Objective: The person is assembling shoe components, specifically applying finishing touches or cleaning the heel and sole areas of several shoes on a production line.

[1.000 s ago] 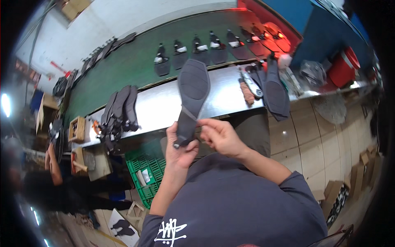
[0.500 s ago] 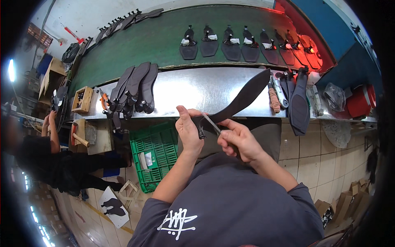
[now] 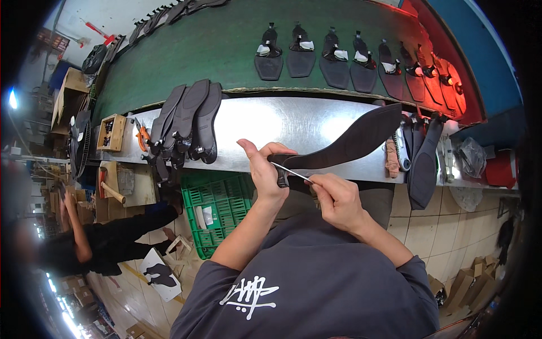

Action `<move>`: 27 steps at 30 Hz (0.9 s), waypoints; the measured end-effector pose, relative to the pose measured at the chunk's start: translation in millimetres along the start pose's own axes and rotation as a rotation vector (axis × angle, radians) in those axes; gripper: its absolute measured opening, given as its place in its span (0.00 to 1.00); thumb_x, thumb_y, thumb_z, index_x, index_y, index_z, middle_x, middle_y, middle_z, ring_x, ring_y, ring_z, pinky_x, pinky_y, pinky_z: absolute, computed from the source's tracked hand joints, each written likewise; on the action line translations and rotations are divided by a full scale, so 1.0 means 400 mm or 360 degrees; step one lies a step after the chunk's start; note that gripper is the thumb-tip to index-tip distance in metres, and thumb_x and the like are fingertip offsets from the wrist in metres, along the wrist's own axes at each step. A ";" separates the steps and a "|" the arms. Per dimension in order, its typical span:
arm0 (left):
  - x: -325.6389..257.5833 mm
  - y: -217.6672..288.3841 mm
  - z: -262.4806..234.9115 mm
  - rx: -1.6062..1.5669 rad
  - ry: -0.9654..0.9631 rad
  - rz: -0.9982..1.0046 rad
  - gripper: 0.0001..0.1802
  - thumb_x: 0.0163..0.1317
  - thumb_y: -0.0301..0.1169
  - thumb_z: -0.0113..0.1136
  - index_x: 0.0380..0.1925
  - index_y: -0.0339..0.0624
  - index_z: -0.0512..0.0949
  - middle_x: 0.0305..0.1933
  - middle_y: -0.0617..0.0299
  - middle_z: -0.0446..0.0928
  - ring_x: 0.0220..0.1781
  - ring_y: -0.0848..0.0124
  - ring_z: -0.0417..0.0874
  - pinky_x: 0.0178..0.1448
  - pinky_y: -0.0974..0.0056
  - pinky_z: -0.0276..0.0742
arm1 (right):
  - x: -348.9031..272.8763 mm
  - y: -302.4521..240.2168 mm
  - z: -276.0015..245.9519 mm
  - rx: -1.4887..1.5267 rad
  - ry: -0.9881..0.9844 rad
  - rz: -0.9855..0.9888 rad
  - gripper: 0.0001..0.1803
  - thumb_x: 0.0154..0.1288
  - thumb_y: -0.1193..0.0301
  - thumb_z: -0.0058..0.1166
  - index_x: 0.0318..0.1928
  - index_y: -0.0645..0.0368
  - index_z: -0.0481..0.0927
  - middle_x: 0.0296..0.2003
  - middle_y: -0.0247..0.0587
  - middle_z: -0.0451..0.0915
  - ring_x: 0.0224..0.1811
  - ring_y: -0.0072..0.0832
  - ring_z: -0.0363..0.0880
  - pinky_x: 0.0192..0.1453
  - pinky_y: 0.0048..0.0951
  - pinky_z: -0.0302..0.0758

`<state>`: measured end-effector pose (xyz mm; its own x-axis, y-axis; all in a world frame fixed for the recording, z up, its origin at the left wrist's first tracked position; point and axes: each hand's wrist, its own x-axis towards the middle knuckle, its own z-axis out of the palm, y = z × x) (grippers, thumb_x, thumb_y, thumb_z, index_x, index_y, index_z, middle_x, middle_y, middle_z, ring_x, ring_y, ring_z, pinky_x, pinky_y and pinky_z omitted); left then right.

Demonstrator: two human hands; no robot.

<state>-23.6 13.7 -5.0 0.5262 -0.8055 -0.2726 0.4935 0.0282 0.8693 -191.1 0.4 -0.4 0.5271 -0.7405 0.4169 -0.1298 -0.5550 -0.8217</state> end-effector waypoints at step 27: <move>0.124 -0.059 0.070 -0.0739 0.0046 -0.0972 0.31 0.56 0.67 0.54 0.21 0.51 0.73 0.16 0.64 0.71 0.22 0.67 0.75 0.33 0.61 0.72 | 0.100 0.004 0.019 -0.0099 -0.0057 0.0247 0.02 0.63 0.78 0.52 0.34 0.62 0.73 0.26 0.48 0.76 0.27 0.46 0.77 0.28 0.40 0.73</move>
<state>-28.4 -43.3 -27.4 0.0814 -0.7425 -0.6649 0.9393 -0.1660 0.3003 -163.8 -27.3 12.1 0.5265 -0.8055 0.2719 -0.2630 -0.4584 -0.8489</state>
